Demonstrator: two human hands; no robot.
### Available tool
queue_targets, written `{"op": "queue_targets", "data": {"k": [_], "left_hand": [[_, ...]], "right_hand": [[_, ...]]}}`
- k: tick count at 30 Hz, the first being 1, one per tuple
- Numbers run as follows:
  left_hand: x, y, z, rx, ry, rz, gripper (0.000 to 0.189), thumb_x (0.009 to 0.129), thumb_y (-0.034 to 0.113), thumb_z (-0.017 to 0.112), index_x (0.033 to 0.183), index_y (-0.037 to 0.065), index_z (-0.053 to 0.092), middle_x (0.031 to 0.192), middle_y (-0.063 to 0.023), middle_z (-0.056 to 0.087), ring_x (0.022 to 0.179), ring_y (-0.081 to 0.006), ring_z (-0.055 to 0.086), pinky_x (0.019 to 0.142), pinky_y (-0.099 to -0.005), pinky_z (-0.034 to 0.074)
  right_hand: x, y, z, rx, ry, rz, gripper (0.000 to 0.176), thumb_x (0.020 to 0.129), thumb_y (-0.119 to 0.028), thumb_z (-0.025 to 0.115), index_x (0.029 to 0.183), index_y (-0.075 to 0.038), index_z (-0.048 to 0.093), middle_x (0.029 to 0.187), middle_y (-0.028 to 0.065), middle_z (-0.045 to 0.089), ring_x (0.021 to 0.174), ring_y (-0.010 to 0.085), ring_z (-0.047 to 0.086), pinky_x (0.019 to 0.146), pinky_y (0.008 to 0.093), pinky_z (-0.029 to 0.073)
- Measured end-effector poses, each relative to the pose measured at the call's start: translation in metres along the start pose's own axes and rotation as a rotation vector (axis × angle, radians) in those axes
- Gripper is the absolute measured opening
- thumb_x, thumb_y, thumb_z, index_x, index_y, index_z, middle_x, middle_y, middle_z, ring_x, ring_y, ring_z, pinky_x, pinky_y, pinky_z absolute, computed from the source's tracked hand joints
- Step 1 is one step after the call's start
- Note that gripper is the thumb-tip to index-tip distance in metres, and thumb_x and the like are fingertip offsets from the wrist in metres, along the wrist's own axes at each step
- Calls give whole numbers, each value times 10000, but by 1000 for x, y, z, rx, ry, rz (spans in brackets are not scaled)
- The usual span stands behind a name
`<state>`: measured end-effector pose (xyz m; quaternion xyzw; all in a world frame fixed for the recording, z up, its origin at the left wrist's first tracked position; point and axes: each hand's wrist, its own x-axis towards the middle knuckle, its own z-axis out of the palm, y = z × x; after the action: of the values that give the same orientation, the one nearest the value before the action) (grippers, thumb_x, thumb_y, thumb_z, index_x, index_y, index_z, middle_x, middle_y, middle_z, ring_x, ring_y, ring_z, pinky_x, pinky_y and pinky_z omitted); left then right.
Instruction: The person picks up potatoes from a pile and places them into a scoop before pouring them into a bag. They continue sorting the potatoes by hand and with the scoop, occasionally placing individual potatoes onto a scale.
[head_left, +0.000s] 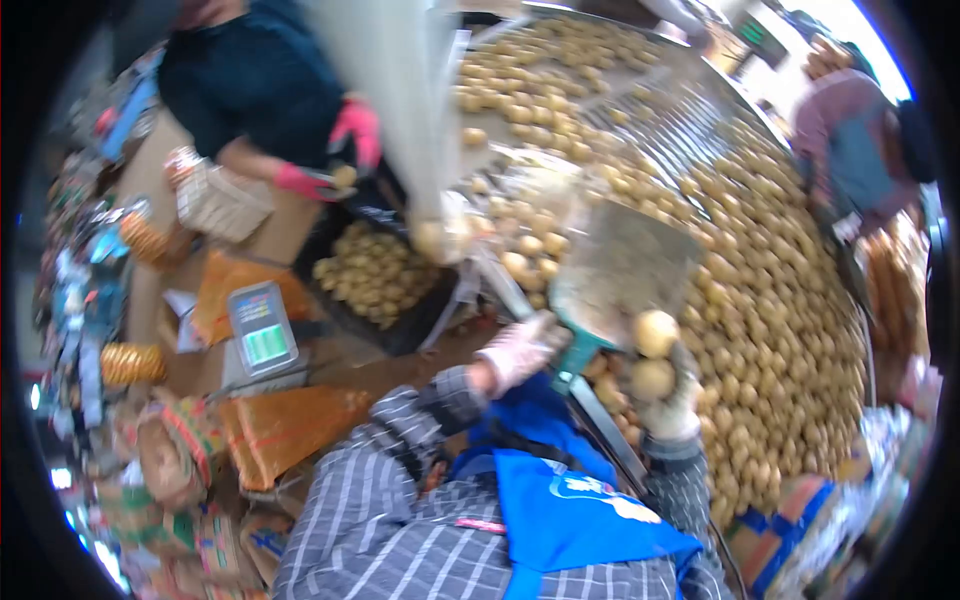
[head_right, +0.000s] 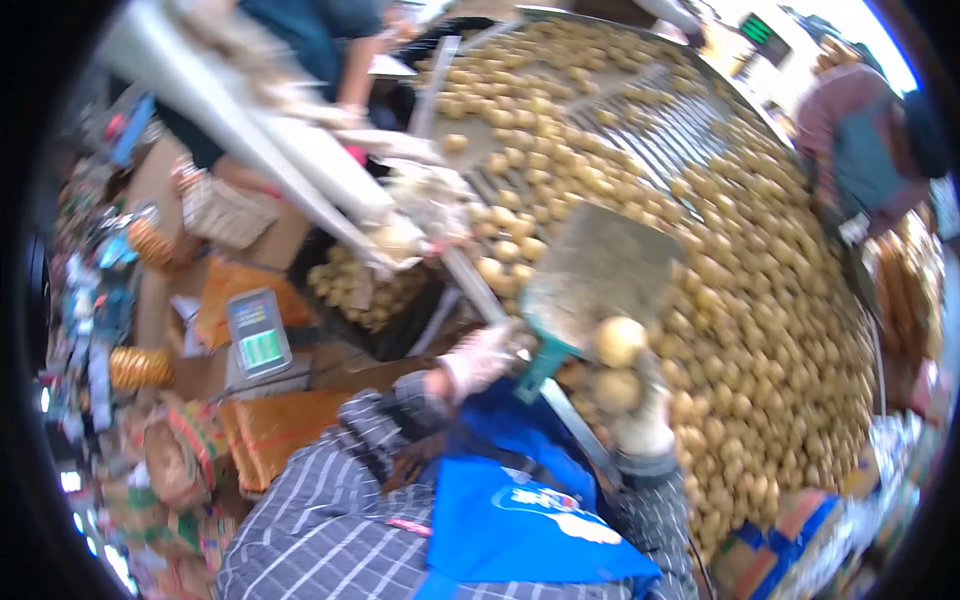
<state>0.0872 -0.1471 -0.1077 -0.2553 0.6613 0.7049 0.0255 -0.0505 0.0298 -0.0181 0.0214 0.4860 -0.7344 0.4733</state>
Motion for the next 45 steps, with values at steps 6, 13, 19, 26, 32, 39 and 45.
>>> {"op": "queue_targets", "data": {"k": [6,13,19,26,32,39,45], "left_hand": [[-74,25,21,-399,363,370,451,993,285,570,1342,12,486,1207,-99,615,1070,-192,596,938,-345,497],[-124,18,58,-1253,133,64,584,982,555,434,1378,127,474,1328,-95,565,1175,-247,578,1023,-404,470],[-176,-21,49,-1419,410,108,612,954,618,427,1305,126,524,1235,-108,607,1162,-312,581,916,-486,532],[-235,-95,-25,-1576,608,393,516,904,599,542,1204,181,562,1123,-67,648,1094,-352,611,783,-601,567],[-299,-167,-115,-1666,914,518,435,903,587,559,1126,216,602,1092,-11,672,1083,-302,620,883,-577,527],[-438,-275,-210,-1636,1553,605,497,858,622,605,1070,174,589,1037,-25,659,946,-264,650,835,-600,541],[-566,-415,-305,-916,2507,223,514,862,524,669,1205,165,541,1147,-44,600,1049,-280,627,837,-420,546]], "right_hand": [[5,18,22,31,-285,60,681,920,-553,559,1395,-87,409,1078,162,651,748,220,659,589,330,559],[-29,83,50,-993,-511,-856,472,1001,-333,428,1342,-16,507,1285,225,535,1149,361,539,975,432,428],[-45,124,61,-695,-603,-695,477,990,-287,475,1349,26,491,1305,217,530,1208,348,502,1038,435,384],[-36,106,62,-790,-435,-559,454,1033,-291,453,1367,16,476,1360,157,516,1254,247,490,1095,379,344],[-15,122,76,-924,-267,-607,479,1040,-307,433,1385,25,464,1321,156,563,1220,244,522,1070,362,363],[3,165,119,-855,-415,-416,432,1053,-230,400,1399,25,448,1361,165,533,1270,242,503,1106,366,354],[-2,187,159,-942,-413,-312,431,1048,-247,428,1394,8,463,1310,146,566,1212,214,543,1070,346,392]]}}
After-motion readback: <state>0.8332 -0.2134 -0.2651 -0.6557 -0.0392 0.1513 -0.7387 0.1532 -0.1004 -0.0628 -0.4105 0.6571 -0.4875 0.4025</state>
